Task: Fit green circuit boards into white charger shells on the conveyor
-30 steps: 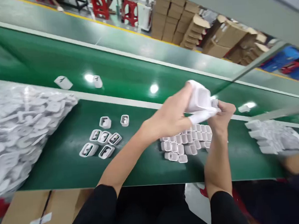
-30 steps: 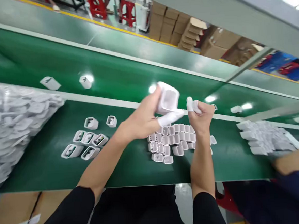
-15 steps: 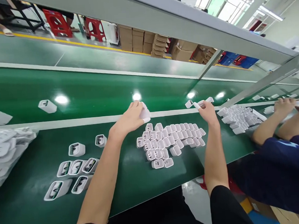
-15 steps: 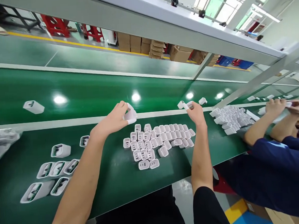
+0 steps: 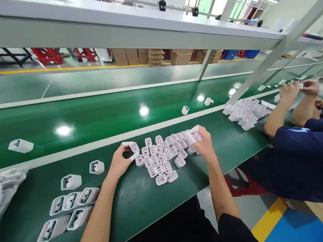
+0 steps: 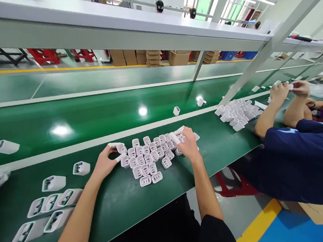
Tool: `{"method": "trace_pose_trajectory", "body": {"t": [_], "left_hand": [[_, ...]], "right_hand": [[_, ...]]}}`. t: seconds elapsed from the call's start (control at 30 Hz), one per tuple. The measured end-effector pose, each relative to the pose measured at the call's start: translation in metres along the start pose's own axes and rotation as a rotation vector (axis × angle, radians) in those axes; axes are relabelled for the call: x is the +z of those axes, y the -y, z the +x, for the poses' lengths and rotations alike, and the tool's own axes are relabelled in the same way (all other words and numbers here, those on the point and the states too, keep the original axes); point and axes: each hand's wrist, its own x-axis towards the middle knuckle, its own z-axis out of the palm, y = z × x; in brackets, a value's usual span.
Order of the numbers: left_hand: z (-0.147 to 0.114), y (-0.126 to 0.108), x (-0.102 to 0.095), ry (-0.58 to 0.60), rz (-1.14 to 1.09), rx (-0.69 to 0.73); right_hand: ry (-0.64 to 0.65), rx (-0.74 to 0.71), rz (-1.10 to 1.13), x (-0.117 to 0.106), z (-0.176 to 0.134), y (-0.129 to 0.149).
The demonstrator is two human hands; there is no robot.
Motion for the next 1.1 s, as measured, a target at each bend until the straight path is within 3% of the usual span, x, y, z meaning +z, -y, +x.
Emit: {"method": "trace_pose_trajectory", "body": {"t": [0.17,0.27,0.43,0.57,0.7,0.77,0.97,1.1], "left_hand": [[-0.006,0.007,0.007,-0.057,0.095,-0.011],[-0.005,0.008,0.001,-0.022,0.070,-0.014],[-0.001,0.007,-0.011,0.045,-0.073,-0.026],[0.002,-0.005,-0.017,-0.029,-0.163,-0.119],[0.005,-0.048,-0.016,-0.254,0.067,-0.026],[0.010,-0.082,-0.009,-0.251,0.144,0.102],[0.063,-0.184,0.047,0.103,0.284,0.401],[0.125,-0.222,0.096,0.324,0.423,0.498]], "right_hand": [[-0.165,0.012,-0.008,-0.012,-0.017,-0.014],[-0.195,0.056,-0.029,-0.027,0.004,-0.040],[-0.194,0.219,-0.050,-0.048,0.078,-0.127],[-0.240,0.404,-0.094,-0.046,0.113,-0.200],[-0.262,0.557,-0.152,-0.038,0.131,-0.250],[-0.250,0.601,-0.182,-0.034,0.143,-0.268],[-0.086,0.557,-0.256,-0.009,0.179,-0.295],[0.006,0.486,-0.290,0.011,0.189,-0.301]]}}
